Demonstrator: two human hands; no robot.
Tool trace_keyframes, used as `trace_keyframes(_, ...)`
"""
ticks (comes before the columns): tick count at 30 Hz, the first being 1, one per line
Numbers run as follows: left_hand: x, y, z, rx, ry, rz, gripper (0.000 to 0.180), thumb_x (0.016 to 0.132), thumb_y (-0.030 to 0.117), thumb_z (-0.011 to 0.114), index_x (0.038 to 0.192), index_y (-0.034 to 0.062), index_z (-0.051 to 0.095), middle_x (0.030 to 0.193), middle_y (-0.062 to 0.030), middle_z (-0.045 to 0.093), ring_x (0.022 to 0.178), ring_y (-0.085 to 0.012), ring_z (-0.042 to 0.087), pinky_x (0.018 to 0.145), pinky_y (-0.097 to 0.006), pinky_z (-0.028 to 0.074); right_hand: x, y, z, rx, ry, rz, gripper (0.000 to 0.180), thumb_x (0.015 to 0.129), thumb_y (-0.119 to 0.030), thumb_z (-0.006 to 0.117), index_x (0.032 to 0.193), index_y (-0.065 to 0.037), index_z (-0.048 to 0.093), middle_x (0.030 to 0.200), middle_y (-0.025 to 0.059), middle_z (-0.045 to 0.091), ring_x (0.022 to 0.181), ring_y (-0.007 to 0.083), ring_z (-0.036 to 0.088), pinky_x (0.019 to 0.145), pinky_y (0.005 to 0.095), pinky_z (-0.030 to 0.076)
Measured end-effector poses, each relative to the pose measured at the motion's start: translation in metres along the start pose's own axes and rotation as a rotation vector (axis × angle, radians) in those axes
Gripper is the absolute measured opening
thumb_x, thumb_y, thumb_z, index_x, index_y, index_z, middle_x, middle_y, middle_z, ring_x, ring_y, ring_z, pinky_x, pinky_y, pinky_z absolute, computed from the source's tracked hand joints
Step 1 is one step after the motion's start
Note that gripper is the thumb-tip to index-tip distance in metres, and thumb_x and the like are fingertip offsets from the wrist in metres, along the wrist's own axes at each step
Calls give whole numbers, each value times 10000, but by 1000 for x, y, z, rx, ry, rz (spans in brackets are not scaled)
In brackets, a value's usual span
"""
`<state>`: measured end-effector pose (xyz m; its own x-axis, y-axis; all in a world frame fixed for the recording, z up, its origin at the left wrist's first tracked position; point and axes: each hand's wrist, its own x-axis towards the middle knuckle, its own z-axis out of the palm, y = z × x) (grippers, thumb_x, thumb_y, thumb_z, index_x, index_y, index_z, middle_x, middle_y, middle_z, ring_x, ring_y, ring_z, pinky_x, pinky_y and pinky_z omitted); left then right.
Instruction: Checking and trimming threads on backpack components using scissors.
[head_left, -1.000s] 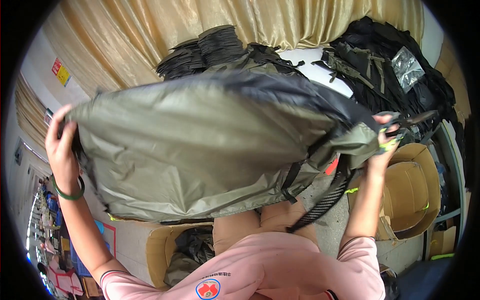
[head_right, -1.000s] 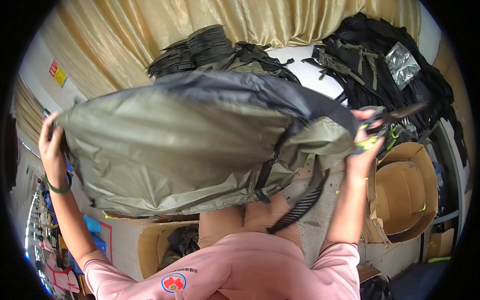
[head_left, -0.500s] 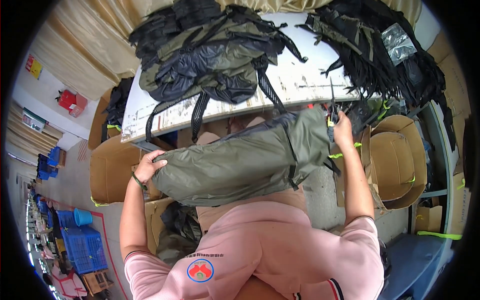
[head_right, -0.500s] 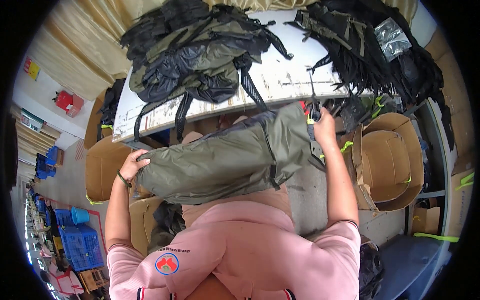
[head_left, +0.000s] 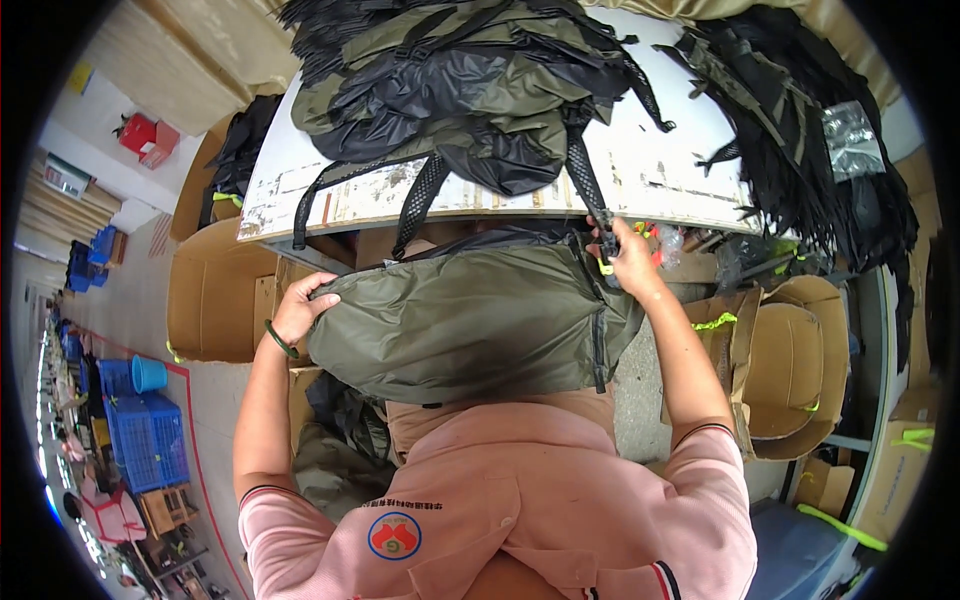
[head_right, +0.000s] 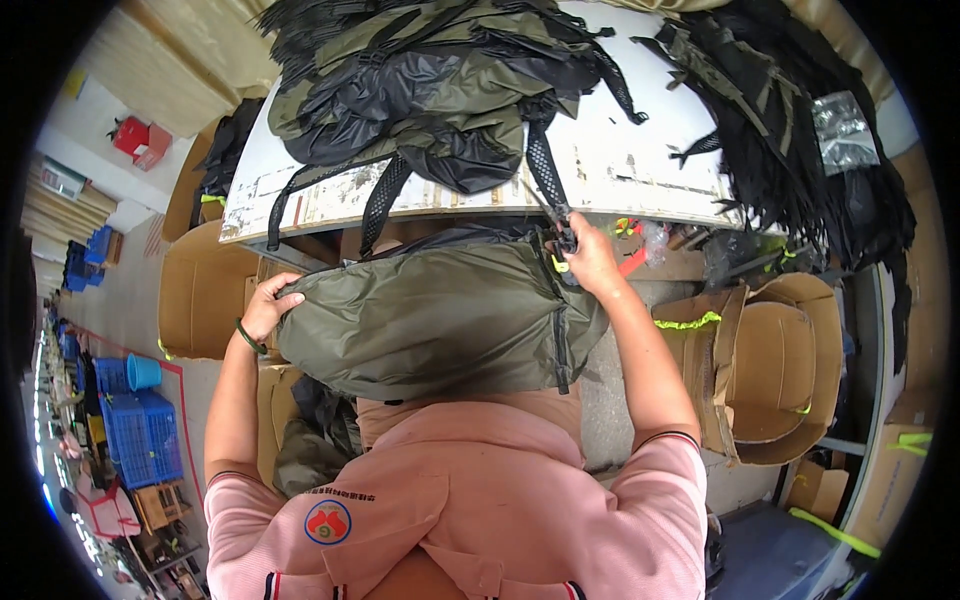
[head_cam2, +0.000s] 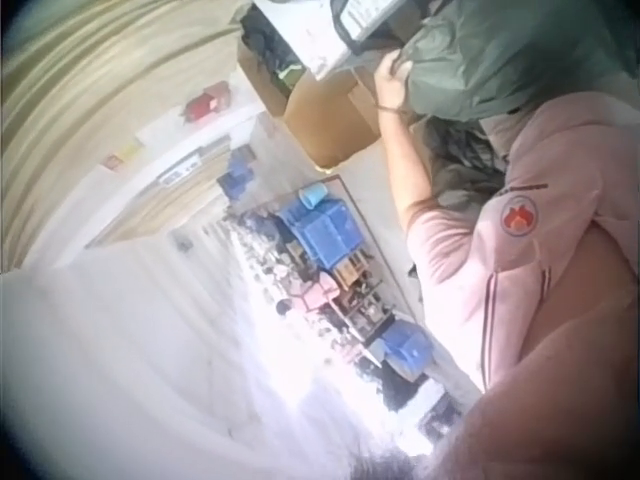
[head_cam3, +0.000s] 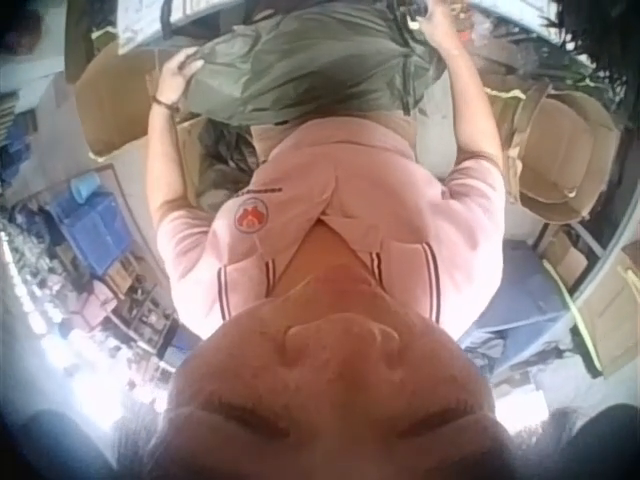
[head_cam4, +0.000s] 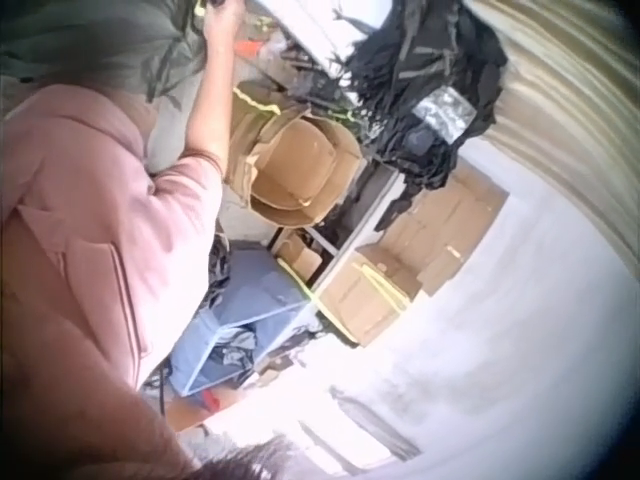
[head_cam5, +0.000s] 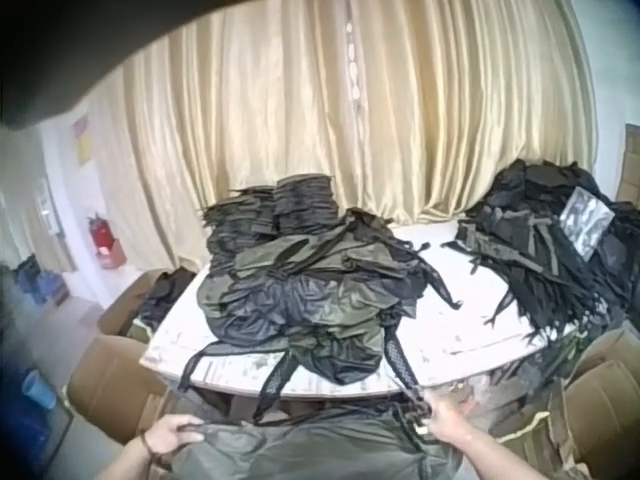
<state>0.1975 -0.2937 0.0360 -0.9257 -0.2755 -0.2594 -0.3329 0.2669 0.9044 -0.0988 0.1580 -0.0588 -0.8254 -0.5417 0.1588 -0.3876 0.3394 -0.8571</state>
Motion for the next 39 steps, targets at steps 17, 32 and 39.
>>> trace_keyframes(17, 118, 69, 175, 429, -135, 701, 140, 876, 141, 593, 964, 54, 658, 959, -118, 657, 935, -292, 615, 833, -369, 483, -50, 21, 70, -57, 369, 193, 263, 766, 42, 680, 956, -31, 514, 859, 100, 661, 793, 234, 660, 706, 343, 504)
trace_keyframes(32, 101, 93, 272, -508, -759, 110, 121, 914, 119, 606, 985, 22, 618, 938, 28, 608, 866, -43, 543, 800, -203, 441, -102, -98, -29, 35, 179, 150, 260, 770, 11, 704, 958, -43, 534, 852, 59, 605, 754, 136, 570, 694, 280, 469)
trace_keyframes(39, 75, 102, 277, -508, -723, 85, 210, 866, 121, 670, 1047, 16, 657, 988, 1, 651, 934, -69, 567, 856, -228, 443, -95, -136, -53, -154, -76, 202, 285, 744, -106, 781, 892, -36, 547, 760, 75, 593, 718, 137, 575, 645, 301, 466)
